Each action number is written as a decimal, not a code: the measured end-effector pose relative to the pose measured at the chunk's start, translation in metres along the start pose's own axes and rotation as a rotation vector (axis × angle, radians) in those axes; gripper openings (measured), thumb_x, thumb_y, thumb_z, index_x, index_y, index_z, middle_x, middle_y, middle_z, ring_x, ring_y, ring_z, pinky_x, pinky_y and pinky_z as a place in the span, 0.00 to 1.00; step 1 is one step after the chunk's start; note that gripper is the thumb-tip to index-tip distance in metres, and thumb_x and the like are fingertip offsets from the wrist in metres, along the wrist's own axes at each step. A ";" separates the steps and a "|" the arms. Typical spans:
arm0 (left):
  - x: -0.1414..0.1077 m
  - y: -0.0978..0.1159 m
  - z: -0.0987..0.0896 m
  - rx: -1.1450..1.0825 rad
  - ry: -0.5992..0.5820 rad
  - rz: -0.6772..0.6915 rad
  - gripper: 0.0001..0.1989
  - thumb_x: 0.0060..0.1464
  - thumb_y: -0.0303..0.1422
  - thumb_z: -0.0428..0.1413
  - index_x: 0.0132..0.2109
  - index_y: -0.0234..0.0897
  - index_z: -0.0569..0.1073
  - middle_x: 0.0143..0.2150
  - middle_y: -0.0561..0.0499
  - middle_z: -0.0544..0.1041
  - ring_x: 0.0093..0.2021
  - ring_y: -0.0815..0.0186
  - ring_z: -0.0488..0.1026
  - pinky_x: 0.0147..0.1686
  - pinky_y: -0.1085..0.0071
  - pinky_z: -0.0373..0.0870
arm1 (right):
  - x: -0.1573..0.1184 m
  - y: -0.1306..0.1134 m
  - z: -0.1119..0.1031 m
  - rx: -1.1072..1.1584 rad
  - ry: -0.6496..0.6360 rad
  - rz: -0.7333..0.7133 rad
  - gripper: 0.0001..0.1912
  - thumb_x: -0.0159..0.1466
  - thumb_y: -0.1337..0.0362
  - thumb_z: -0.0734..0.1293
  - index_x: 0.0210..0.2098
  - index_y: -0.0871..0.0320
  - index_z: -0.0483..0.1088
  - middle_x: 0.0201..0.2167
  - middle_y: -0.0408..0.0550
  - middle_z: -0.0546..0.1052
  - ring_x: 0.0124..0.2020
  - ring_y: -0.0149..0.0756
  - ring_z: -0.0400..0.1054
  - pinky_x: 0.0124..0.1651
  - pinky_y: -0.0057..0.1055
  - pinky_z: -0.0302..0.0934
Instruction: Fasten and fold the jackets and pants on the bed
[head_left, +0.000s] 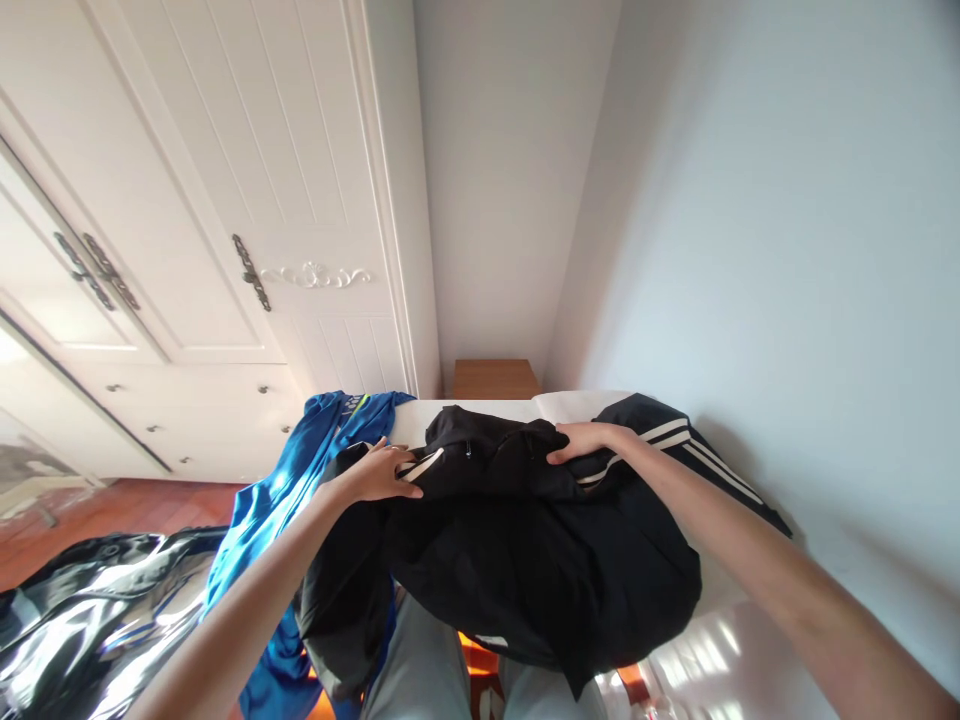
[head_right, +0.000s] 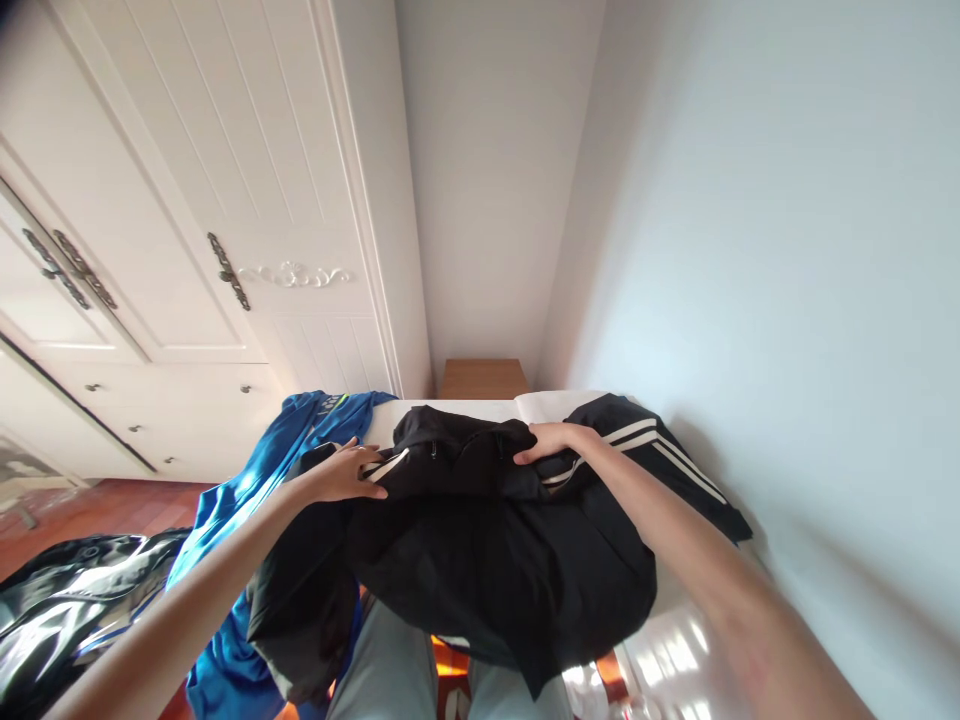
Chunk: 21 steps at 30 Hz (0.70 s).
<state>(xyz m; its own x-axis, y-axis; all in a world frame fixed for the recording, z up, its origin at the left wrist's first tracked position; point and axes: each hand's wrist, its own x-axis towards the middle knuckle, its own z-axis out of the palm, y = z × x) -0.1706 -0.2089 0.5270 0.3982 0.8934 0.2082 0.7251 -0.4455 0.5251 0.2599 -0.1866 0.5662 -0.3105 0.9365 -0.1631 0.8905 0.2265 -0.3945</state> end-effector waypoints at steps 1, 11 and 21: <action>-0.001 -0.002 -0.003 0.049 0.011 0.016 0.20 0.33 0.51 0.68 0.31 0.43 0.79 0.35 0.44 0.80 0.44 0.46 0.76 0.45 0.64 0.65 | -0.006 0.002 -0.005 -0.028 -0.017 0.014 0.35 0.37 0.42 0.79 0.41 0.55 0.79 0.38 0.54 0.82 0.40 0.55 0.76 0.47 0.45 0.67; 0.027 0.024 -0.049 0.194 0.285 -0.011 0.24 0.51 0.56 0.57 0.23 0.41 0.64 0.21 0.54 0.66 0.25 0.64 0.64 0.29 0.70 0.52 | -0.062 0.005 -0.030 -0.530 0.171 0.045 0.02 0.49 0.68 0.73 0.24 0.56 0.77 0.33 0.58 0.81 0.42 0.54 0.75 0.54 0.44 0.59; 0.030 0.045 -0.130 0.347 0.604 0.027 0.24 0.58 0.56 0.49 0.27 0.41 0.60 0.22 0.56 0.60 0.25 0.67 0.60 0.29 0.71 0.50 | -0.129 -0.017 -0.148 -0.482 0.755 0.046 0.12 0.60 0.66 0.58 0.28 0.56 0.73 0.26 0.47 0.76 0.28 0.38 0.68 0.32 0.31 0.55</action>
<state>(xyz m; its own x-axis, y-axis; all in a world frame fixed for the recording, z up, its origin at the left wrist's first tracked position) -0.1988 -0.1950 0.6644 0.1090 0.7127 0.6929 0.8971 -0.3708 0.2403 0.3344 -0.2716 0.7277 -0.1213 0.8354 0.5360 0.9924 0.1133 0.0481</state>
